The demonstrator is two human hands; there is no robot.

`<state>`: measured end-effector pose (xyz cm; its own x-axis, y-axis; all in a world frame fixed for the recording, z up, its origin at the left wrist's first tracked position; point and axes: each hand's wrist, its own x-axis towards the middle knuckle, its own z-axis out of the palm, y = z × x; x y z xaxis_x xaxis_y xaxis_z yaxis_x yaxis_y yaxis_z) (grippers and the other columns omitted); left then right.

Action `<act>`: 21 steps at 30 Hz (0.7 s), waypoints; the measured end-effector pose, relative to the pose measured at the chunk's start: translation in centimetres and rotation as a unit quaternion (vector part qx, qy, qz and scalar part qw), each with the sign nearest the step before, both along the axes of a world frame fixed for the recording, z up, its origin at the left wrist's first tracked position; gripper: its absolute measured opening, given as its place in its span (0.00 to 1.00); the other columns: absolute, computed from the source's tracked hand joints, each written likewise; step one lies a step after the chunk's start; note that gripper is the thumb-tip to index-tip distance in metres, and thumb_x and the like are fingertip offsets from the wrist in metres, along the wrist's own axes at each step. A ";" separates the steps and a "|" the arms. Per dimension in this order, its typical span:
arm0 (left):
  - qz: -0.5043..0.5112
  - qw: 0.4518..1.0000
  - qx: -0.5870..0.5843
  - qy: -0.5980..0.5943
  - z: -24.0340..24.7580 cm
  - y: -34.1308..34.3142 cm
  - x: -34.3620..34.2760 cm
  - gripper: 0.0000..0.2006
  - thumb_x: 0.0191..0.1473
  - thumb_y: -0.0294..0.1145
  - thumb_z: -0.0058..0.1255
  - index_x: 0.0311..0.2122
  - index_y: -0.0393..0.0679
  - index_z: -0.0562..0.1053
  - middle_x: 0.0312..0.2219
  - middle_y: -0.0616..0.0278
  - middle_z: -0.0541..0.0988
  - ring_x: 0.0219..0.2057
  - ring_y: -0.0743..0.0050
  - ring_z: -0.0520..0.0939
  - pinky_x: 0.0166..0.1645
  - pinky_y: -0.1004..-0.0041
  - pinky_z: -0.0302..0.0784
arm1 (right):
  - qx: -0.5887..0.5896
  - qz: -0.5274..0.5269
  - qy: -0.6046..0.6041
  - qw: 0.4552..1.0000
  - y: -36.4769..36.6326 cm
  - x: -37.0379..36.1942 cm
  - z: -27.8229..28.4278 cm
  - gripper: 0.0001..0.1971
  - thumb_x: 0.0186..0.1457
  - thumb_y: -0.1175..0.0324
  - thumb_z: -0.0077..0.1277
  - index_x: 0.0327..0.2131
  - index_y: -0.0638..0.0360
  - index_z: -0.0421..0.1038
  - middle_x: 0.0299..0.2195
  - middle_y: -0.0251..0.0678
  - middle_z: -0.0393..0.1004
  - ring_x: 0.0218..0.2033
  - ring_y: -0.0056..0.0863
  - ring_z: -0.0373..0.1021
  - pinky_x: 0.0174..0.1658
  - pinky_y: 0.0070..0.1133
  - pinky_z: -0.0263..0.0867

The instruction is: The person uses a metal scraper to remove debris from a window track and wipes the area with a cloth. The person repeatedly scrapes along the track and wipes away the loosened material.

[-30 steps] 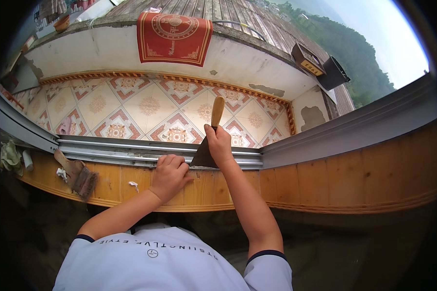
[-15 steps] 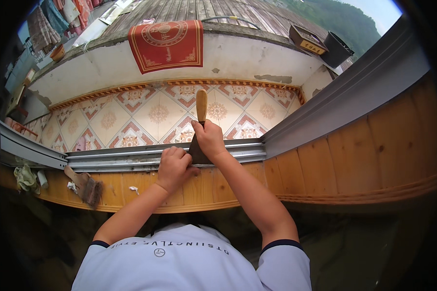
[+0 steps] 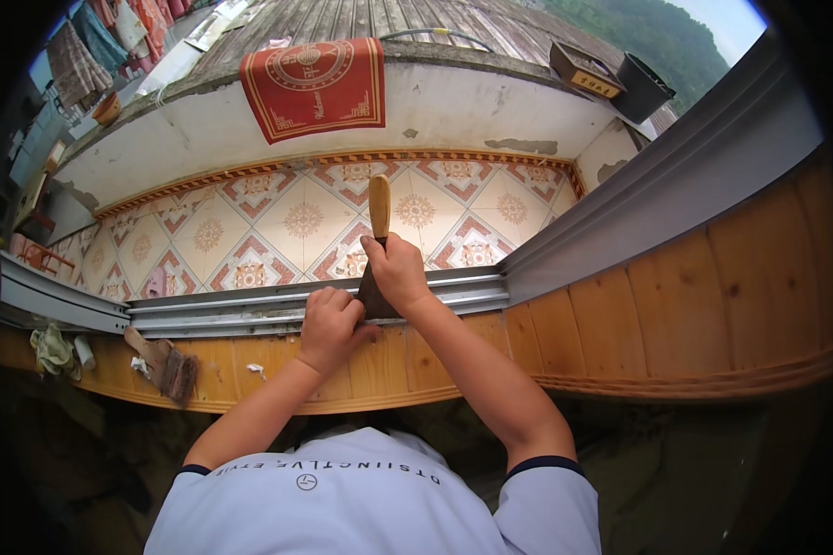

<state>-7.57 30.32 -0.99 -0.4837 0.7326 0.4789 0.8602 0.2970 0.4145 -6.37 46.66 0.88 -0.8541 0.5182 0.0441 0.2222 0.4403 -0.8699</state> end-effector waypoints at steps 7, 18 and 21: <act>-0.001 1.000 -0.007 -0.005 0.1 -0.1 0.0 0.16 0.34 0.42 0.63 0.23 0.46 0.69 0.22 0.63 0.69 0.30 0.63 0.71 0.40 0.65 0.65 | -0.019 0.006 -0.002 1.000 0.0 0.0 0.2 0.19 0.58 0.57 0.48 0.26 0.67 0.69 0.20 0.48 0.72 0.23 0.44 0.69 0.27 0.32 0.63; 0.000 1.000 -0.018 -0.009 0.3 -0.1 0.1 0.15 0.33 0.41 0.63 0.24 0.46 0.70 0.23 0.63 0.69 0.30 0.63 0.72 0.41 0.65 0.66 | -0.016 0.010 0.005 1.000 -0.1 0.0 0.1 0.19 0.57 0.57 0.49 0.26 0.67 0.69 0.19 0.47 0.71 0.21 0.41 0.68 0.26 0.31 0.62; 0.000 1.000 -0.022 -0.011 0.5 -0.1 0.1 0.15 0.34 0.41 0.63 0.24 0.46 0.70 0.23 0.63 0.69 0.30 0.63 0.72 0.41 0.65 0.66 | -0.016 0.005 0.001 1.000 0.2 0.0 -0.2 0.19 0.57 0.57 0.49 0.26 0.67 0.69 0.19 0.47 0.71 0.21 0.41 0.68 0.26 0.31 0.62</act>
<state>-7.52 30.23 -0.46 -0.4938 0.7526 0.4355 0.8512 0.3160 0.4190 -6.39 46.82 0.72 -0.8588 0.5114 0.0290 0.2170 0.4146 -0.8837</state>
